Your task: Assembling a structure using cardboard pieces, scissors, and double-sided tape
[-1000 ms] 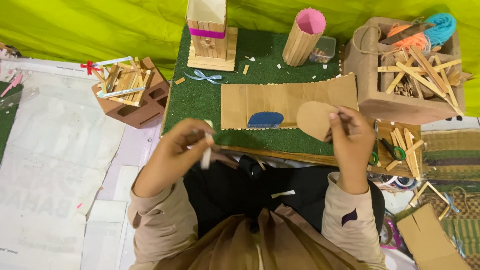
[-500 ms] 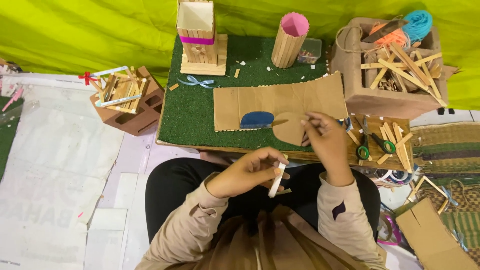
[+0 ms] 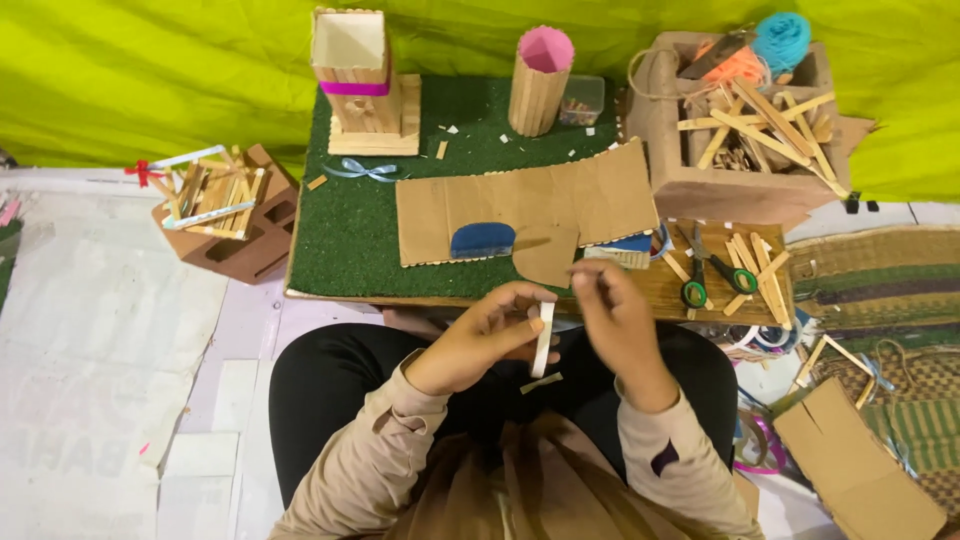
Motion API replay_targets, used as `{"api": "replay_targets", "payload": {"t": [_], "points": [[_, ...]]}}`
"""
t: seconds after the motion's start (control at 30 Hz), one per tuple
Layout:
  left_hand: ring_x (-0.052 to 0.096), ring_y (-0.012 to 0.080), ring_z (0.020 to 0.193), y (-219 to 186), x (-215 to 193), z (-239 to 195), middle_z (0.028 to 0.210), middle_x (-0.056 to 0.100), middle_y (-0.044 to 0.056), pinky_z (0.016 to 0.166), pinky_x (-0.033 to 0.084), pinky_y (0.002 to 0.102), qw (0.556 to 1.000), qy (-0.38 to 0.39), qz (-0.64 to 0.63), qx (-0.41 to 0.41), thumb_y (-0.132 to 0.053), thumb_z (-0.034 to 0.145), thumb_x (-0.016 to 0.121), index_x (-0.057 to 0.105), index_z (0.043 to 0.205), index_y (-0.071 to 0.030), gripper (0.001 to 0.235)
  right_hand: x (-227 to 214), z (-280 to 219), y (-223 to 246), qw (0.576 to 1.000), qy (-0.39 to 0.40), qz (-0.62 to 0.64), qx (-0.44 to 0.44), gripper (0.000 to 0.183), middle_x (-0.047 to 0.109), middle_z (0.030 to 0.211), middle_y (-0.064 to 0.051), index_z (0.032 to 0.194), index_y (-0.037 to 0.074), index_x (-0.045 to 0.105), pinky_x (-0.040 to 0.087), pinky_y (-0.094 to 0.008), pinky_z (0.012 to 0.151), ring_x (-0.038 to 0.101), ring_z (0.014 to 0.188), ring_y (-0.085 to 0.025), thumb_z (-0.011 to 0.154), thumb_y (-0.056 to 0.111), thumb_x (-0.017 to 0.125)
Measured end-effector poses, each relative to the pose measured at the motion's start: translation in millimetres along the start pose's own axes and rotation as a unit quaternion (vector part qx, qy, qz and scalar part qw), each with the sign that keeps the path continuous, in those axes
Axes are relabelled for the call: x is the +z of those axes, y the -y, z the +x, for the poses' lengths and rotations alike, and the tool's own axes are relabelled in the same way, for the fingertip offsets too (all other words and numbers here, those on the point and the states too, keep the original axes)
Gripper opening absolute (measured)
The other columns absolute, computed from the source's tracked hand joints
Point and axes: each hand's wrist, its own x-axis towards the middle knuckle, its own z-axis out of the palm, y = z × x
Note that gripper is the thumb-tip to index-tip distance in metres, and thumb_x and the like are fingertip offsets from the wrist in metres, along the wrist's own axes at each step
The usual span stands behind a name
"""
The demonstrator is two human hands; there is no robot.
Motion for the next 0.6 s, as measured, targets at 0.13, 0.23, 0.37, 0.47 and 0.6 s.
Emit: {"api": "replay_targets", "payload": {"t": [0.13, 0.23, 0.37, 0.47, 0.6], "points": [[0.063, 0.0141, 0.083, 6, 10, 10, 0.099, 0.049, 0.007, 0.065, 0.067, 0.033, 1.000, -0.018, -0.014, 0.009, -0.009, 0.099, 0.064, 0.058, 0.134, 0.001, 0.037, 8, -28, -6, 0.994, 0.048, 0.101, 0.006, 0.034, 0.062, 0.082, -0.007, 0.126, 0.005, 0.067, 0.052, -0.031, 0.068, 0.060, 0.077, -0.017, 0.096, 0.019, 0.068], [0.062, 0.0153, 0.069, 25, 13, 20, 0.092, 0.048, 0.008, 0.052, 0.063, 0.030, 1.000, -0.020, -0.019, -0.001, -0.011, 0.100, 0.064, 0.063, 0.126, 0.004, 0.030, 6, -45, -10, 0.980, 0.026, 0.172, 0.094, 0.044, 0.059, 0.095, -0.012, 0.133, 0.003, 0.062, 0.064, -0.041, 0.067, 0.062, 0.084, -0.020, 0.097, 0.027, 0.065], [0.059, 0.0099, 0.058, 37, 20, 33, 0.081, 0.049, 0.004, 0.045, 0.052, 0.022, 0.994, -0.072, 0.057, 0.065, -0.007, 0.092, 0.072, 0.070, 0.111, 0.004, 0.022, 4, -50, -6, 0.976, 0.042, 0.211, 0.029, 0.048, 0.054, 0.102, -0.009, 0.136, 0.001, 0.057, 0.055, -0.038, 0.083, 0.057, 0.096, -0.020, 0.093, 0.019, 0.069], [0.055, 0.0078, 0.073, 33, 24, 36, 0.080, 0.054, 0.003, 0.059, 0.047, 0.022, 0.975, -0.087, 0.175, 0.105, -0.012, 0.089, 0.078, 0.076, 0.104, -0.001, 0.019, 3, -52, 2, 0.963, 0.077, 0.257, 0.032, 0.058, 0.054, 0.110, -0.010, 0.136, 0.001, 0.052, 0.056, -0.035, 0.082, 0.059, 0.099, -0.021, 0.085, 0.007, 0.078], [0.047, 0.0065, 0.075, 26, 23, 40, 0.078, 0.049, 0.001, 0.064, 0.041, 0.022, 0.938, -0.105, 0.296, 0.146, -0.014, 0.089, 0.080, 0.080, 0.102, -0.007, 0.015, 3, -53, -2, 0.955, 0.117, 0.270, 0.023, 0.056, 0.064, 0.113, -0.012, 0.128, 0.003, 0.053, 0.063, -0.039, 0.078, 0.068, 0.099, -0.023, 0.080, -0.001, 0.082]]}}
